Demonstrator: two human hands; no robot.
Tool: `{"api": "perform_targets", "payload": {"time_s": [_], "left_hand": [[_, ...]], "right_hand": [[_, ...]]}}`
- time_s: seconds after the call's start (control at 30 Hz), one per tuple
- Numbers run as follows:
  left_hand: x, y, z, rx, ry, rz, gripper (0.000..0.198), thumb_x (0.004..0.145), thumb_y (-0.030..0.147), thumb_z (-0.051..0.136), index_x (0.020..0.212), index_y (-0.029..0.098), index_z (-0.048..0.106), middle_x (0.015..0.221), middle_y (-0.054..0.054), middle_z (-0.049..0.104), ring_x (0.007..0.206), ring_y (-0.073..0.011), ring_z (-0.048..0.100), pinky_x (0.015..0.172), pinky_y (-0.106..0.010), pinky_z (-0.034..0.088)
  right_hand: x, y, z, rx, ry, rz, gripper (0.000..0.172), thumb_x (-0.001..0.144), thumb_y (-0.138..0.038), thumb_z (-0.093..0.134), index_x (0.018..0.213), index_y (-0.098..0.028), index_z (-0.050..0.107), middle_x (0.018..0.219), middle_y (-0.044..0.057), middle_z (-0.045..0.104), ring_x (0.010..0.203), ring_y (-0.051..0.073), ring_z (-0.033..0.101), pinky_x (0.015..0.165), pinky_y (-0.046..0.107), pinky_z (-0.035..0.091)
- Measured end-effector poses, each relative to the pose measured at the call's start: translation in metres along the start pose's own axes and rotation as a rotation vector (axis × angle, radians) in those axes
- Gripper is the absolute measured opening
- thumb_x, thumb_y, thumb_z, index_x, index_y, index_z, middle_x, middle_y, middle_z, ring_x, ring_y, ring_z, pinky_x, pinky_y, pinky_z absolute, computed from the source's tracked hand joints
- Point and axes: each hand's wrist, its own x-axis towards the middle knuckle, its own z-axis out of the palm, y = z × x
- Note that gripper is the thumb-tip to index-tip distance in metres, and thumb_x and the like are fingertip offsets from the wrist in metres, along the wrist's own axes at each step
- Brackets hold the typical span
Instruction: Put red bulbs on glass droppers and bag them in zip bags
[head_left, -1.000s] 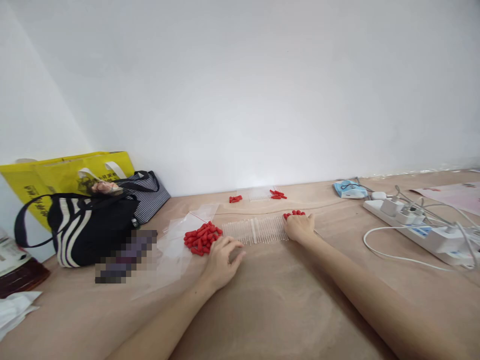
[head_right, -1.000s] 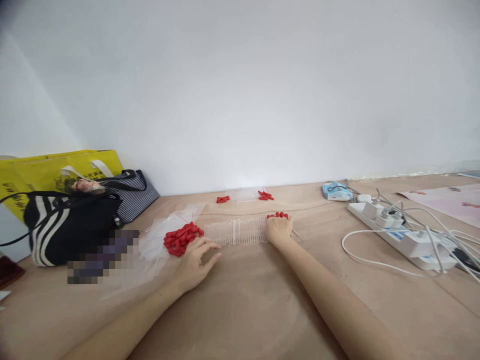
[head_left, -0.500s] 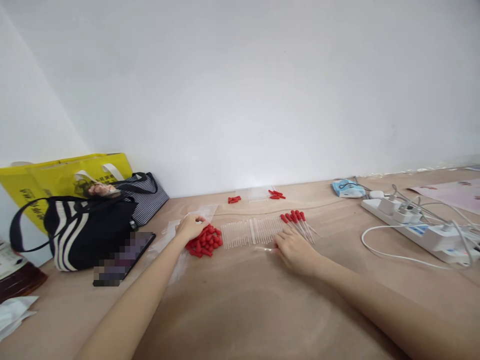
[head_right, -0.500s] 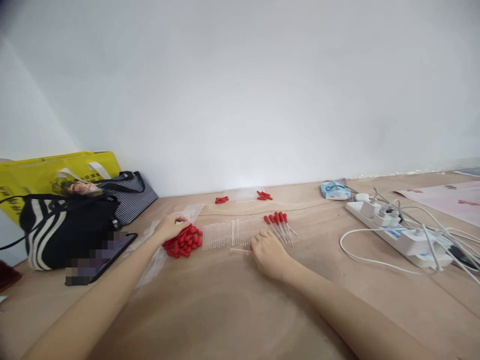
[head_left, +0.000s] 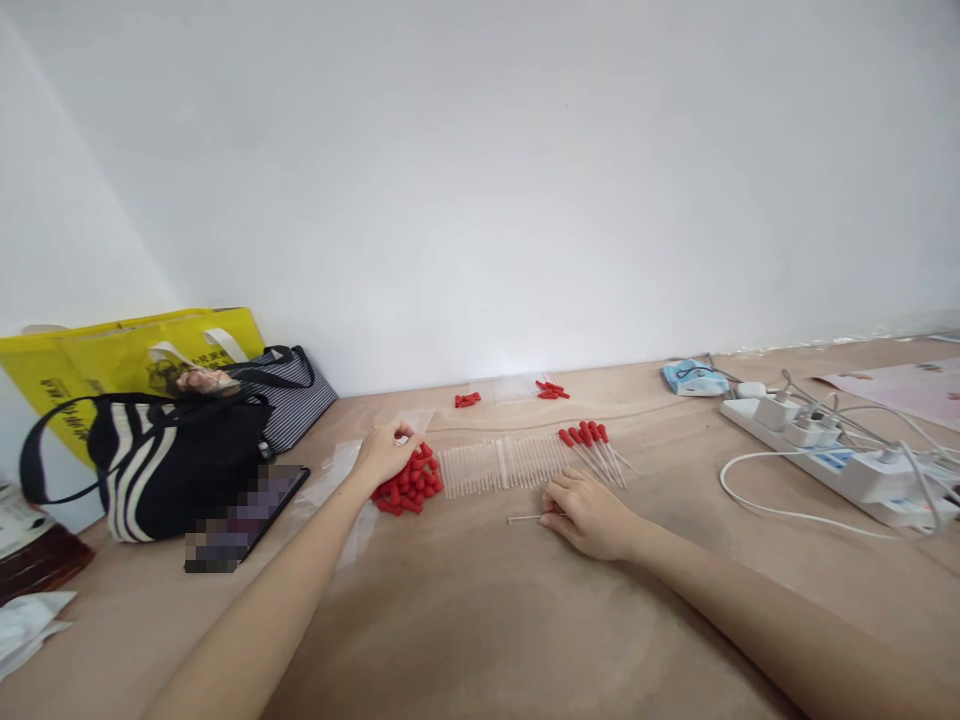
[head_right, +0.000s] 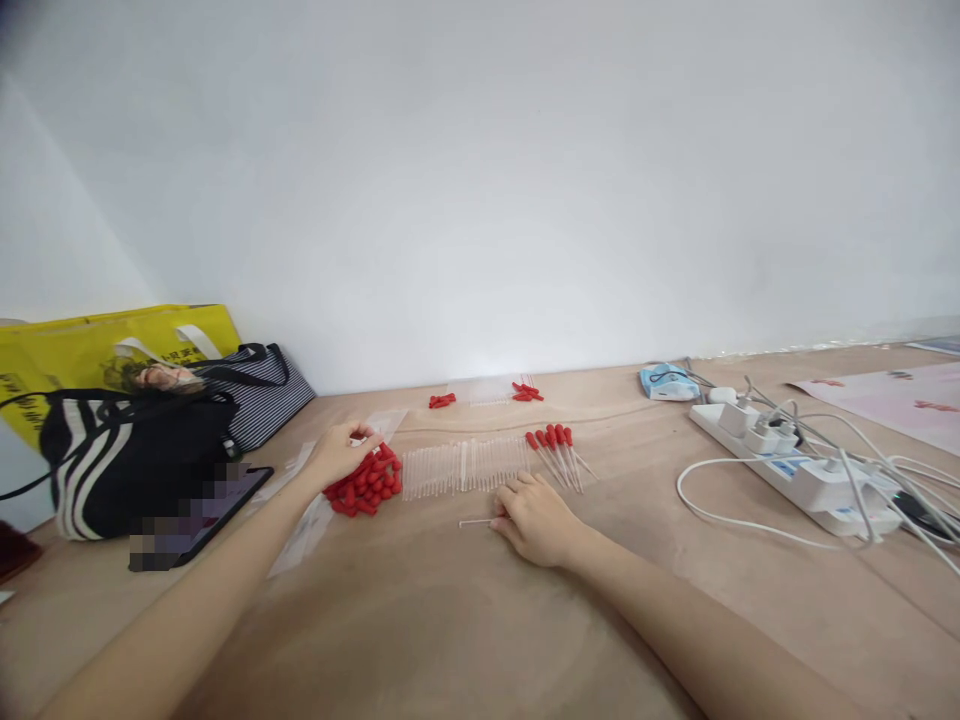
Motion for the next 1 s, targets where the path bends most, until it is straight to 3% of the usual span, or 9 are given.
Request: {"api": "perform_targets", "payload": {"time_s": [0.1, 0.2, 0.3, 0.37, 0.47, 0.63, 0.73, 0.87, 1.0], "left_hand": [[-0.025, 0.015, -0.002, -0.060, -0.005, 0.107, 0.019, 0.078, 0.033, 0.045, 0.075, 0.018, 0.054, 0.081, -0.002, 0.065, 0.077, -0.0169, 0.060, 0.068, -0.025, 0.044], [-0.054, 0.030, 0.007, -0.160, -0.108, 0.357, 0.019, 0.085, 0.029, 0.037, 0.078, 0.018, 0.050, 0.072, -0.001, 0.063, 0.063, -0.0148, 0.058, 0.060, -0.026, 0.044], [-0.077, 0.039, 0.024, 0.026, -0.103, 0.635, 0.014, 0.082, 0.022, 0.043, 0.071, 0.017, 0.051, 0.071, -0.004, 0.060, 0.068, -0.0188, 0.056, 0.064, -0.031, 0.043], [-0.087, 0.041, 0.035, 0.090, -0.100, 0.727, 0.014, 0.082, 0.020, 0.046, 0.070, 0.016, 0.052, 0.072, -0.005, 0.059, 0.070, -0.0202, 0.055, 0.066, -0.034, 0.043], [-0.093, 0.038, 0.045, -0.034, -0.092, 0.708, 0.007, 0.079, 0.022, 0.053, 0.081, 0.016, 0.056, 0.080, -0.005, 0.059, 0.078, -0.0204, 0.054, 0.070, -0.033, 0.044], [-0.091, 0.028, 0.047, -0.232, -0.164, 0.651, 0.019, 0.076, 0.021, 0.057, 0.095, 0.019, 0.061, 0.106, -0.007, 0.053, 0.087, -0.0179, 0.053, 0.079, -0.032, 0.044], [-0.089, 0.027, 0.047, -0.255, -0.191, 0.645, 0.014, 0.079, 0.018, 0.051, 0.086, 0.019, 0.064, 0.101, -0.006, 0.054, 0.082, -0.0158, 0.054, 0.076, -0.030, 0.044], [-0.092, 0.034, 0.048, -0.283, -0.103, 0.633, 0.012, 0.081, 0.020, 0.049, 0.079, 0.018, 0.061, 0.088, -0.004, 0.058, 0.085, -0.0173, 0.052, 0.079, -0.031, 0.040], [-0.098, 0.044, 0.051, -0.291, -0.114, 0.504, 0.010, 0.081, 0.025, 0.048, 0.081, 0.019, 0.056, 0.081, -0.002, 0.060, 0.080, -0.0183, 0.053, 0.074, -0.033, 0.040]], "right_hand": [[-0.001, 0.002, 0.001, 0.105, 0.037, 0.001, 0.014, 0.077, -0.031, 0.053, 0.076, -0.017, 0.051, 0.077, 0.004, 0.056, 0.075, 0.016, 0.047, 0.067, 0.027, 0.033], [0.000, 0.003, 0.005, 0.186, 0.074, 0.005, 0.017, 0.074, -0.033, 0.057, 0.078, -0.017, 0.051, 0.078, 0.003, 0.056, 0.075, 0.016, 0.048, 0.067, 0.027, 0.034], [0.001, 0.005, 0.012, 0.264, 0.088, 0.038, 0.019, 0.071, -0.034, 0.060, 0.079, -0.018, 0.053, 0.075, 0.002, 0.057, 0.074, 0.015, 0.049, 0.067, 0.026, 0.035], [0.002, 0.006, 0.017, 0.318, 0.087, 0.070, 0.019, 0.070, -0.034, 0.060, 0.079, -0.018, 0.054, 0.072, 0.001, 0.057, 0.071, 0.014, 0.050, 0.066, 0.026, 0.035], [0.003, 0.007, 0.021, 0.365, 0.090, 0.100, 0.017, 0.070, -0.034, 0.061, 0.077, -0.019, 0.056, 0.070, 0.000, 0.057, 0.070, 0.013, 0.051, 0.065, 0.025, 0.035], [0.004, 0.007, 0.022, 0.374, 0.084, 0.094, 0.009, 0.072, -0.028, 0.059, 0.073, -0.019, 0.056, 0.071, -0.001, 0.058, 0.071, 0.013, 0.052, 0.066, 0.025, 0.035], [0.004, 0.005, 0.022, 0.340, 0.098, 0.084, 0.008, 0.075, -0.024, 0.056, 0.069, -0.019, 0.055, 0.072, 0.000, 0.058, 0.074, 0.014, 0.051, 0.067, 0.026, 0.034], [0.001, 0.001, 0.022, 0.256, 0.155, 0.082, 0.009, 0.080, -0.023, 0.050, 0.073, -0.019, 0.052, 0.076, 0.001, 0.059, 0.078, 0.016, 0.049, 0.071, 0.031, 0.031], [-0.001, -0.006, 0.022, 0.291, 0.190, 0.048, 0.009, 0.084, -0.020, 0.042, 0.077, -0.018, 0.047, 0.075, 0.001, 0.059, 0.072, 0.014, 0.050, 0.072, 0.031, 0.030]]}}
